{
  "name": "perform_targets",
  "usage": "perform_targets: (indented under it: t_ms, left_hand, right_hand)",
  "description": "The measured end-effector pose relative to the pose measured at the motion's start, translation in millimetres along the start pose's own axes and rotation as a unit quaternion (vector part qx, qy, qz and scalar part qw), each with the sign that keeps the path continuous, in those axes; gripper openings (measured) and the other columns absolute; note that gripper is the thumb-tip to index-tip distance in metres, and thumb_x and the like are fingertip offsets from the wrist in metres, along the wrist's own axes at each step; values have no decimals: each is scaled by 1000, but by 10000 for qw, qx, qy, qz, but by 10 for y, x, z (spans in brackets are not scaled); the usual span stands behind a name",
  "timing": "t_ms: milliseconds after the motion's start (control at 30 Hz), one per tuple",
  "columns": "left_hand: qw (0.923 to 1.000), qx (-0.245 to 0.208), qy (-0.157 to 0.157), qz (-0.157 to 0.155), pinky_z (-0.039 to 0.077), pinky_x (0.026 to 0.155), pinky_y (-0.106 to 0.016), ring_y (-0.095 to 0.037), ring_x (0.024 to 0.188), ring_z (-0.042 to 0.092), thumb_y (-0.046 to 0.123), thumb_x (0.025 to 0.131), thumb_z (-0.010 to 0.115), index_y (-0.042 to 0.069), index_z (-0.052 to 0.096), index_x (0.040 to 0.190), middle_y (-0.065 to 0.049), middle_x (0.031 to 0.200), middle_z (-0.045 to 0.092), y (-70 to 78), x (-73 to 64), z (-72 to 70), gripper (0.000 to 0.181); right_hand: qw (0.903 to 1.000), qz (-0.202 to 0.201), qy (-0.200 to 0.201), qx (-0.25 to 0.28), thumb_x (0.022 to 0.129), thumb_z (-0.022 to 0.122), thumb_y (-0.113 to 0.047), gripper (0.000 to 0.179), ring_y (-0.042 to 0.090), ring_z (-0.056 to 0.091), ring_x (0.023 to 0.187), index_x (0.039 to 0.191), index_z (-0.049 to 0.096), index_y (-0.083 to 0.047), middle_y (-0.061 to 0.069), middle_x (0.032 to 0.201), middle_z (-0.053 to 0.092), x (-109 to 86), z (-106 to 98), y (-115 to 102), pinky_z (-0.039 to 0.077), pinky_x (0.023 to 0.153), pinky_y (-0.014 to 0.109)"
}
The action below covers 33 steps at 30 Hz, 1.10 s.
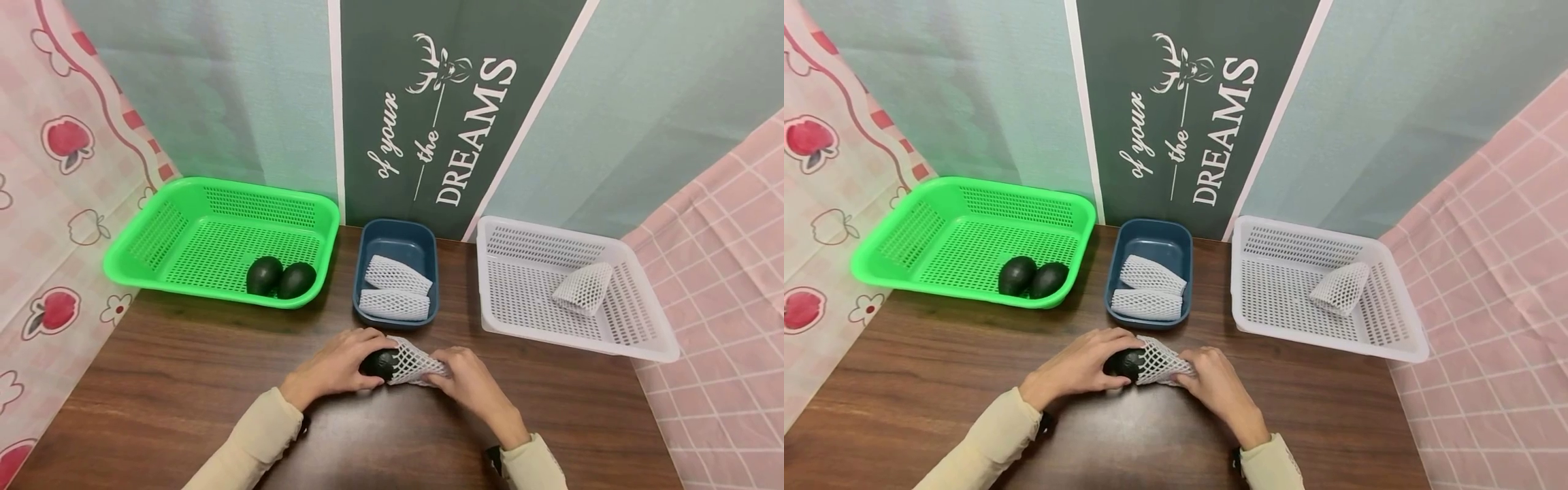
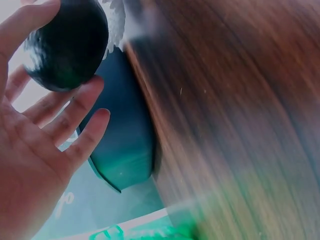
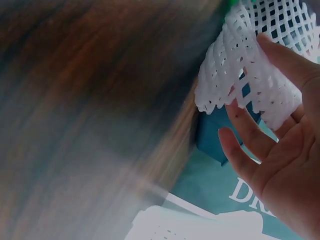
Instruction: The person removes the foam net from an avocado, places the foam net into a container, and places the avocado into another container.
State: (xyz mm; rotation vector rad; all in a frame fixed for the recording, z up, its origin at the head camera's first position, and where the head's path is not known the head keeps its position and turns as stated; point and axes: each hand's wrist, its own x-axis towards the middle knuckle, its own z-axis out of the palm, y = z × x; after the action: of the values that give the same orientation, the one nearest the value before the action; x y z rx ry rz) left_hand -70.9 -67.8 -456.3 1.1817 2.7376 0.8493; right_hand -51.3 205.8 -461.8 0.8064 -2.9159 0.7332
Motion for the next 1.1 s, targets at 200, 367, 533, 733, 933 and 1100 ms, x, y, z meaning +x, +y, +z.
perform_targets:
  t_ms: [200,367,533,733,933,1100]
  left_hand:
    - [9999,100,97,-61,52,93,-41,-18,108,63,35,79,82,23,60,134,-1,122,64,-20,-25,-54,61]
    - [9997,137,173,-118,52,91,-41,-18,107,64,35,78,83,24,59,135,1,122,65,-30,-37,-100,62]
    - [9993,209,293,-89,52,90,-41,-17,109,63,36,78,82,23,59,135,1,122,65,-39,-55,-178,62]
    - [9985,290,454,-81,52,92,-41,-17,113,62,35,79,82,21,60,134,2,123,66,-59,-53,-308,61]
    - [9969,332,694,-155,52,92,-42,-18,112,63,35,79,83,21,61,132,0,125,66,-73,-71,-449,59]
    - [9932,397,1090,-42,54,88,-43,-20,107,66,33,75,86,19,63,129,-3,120,67,-79,-96,-584,60]
  right_hand:
    - [9993,331,-2,-157,73,86,-18,18,7,61,72,86,73,-18,-5,80,70,6,-103,-17,48,63,25]
    - [9988,465,25,-119,73,85,-17,18,6,60,72,85,73,-20,-6,79,69,17,-189,-12,47,62,24]
    - [9984,540,134,-124,72,86,-19,18,5,59,71,86,74,-21,-7,81,71,12,-250,16,47,61,24]
    - [9978,614,233,-132,71,86,-22,21,3,57,71,89,75,-20,-8,81,70,13,-362,32,47,62,25]
    - [9981,547,299,-20,72,85,-22,21,2,51,67,90,74,-20,-9,78,66,31,-462,39,44,59,22]
    - [9979,420,462,148,75,83,-19,20,1,50,66,92,74,-17,-7,78,68,81,-538,35,42,58,20]
